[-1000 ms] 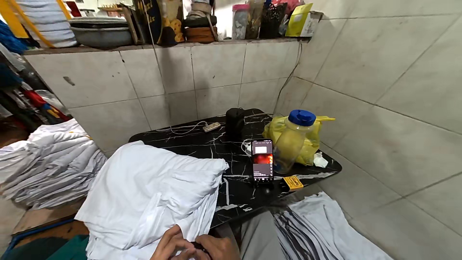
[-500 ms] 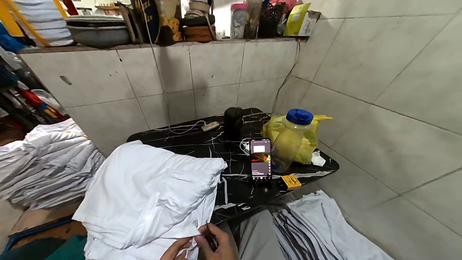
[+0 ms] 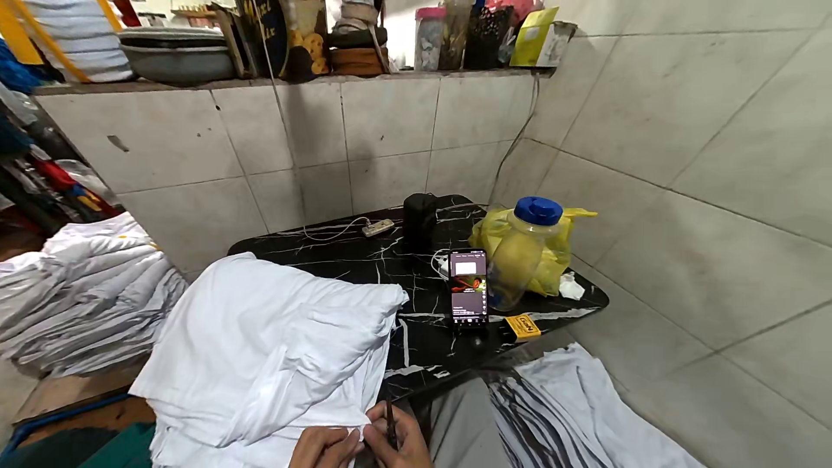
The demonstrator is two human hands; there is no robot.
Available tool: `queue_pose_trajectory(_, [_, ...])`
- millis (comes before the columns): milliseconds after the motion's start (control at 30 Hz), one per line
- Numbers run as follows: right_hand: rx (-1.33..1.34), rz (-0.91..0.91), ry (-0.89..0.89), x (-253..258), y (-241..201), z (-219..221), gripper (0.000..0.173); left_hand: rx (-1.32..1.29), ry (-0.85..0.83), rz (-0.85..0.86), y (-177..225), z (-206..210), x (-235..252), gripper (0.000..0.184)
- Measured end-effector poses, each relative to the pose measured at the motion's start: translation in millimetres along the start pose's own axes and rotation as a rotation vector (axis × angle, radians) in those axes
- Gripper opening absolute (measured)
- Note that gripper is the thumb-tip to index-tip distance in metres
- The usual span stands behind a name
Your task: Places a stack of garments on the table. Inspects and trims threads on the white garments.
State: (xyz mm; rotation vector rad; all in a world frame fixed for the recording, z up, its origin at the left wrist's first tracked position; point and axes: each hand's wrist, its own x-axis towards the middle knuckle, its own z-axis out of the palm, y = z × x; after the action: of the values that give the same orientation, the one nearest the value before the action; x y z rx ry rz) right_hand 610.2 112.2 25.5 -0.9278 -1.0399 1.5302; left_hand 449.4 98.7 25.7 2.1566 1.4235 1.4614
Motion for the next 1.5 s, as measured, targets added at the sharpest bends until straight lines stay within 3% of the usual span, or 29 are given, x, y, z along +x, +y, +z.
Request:
queue_pose_trajectory(267, [-0.131, -0.150, 0.065, -1, -3, 7, 0.009, 0.098, 0.000, 0.043, 8, -2, 0, 0.012])
queue_pose_trajectory(533, [-0.141, -0.226, 0.066, 0, -2, 6, 0.012, 0.071, -0.006, -0.055, 9, 2, -1, 0.015])
queue_pose_trajectory(833, [-0.169, -0.210, 0.060, -1, -2, 6, 0.010, 0.055, -0.006, 0.052, 2, -1, 3, 0.010])
queue_pose_trajectory(1500, [-0.289, -0.189, 0.062, 0, 0, 3, 0.011, 0.051, -0.126, -0.064, 4, -7, 8, 0.014])
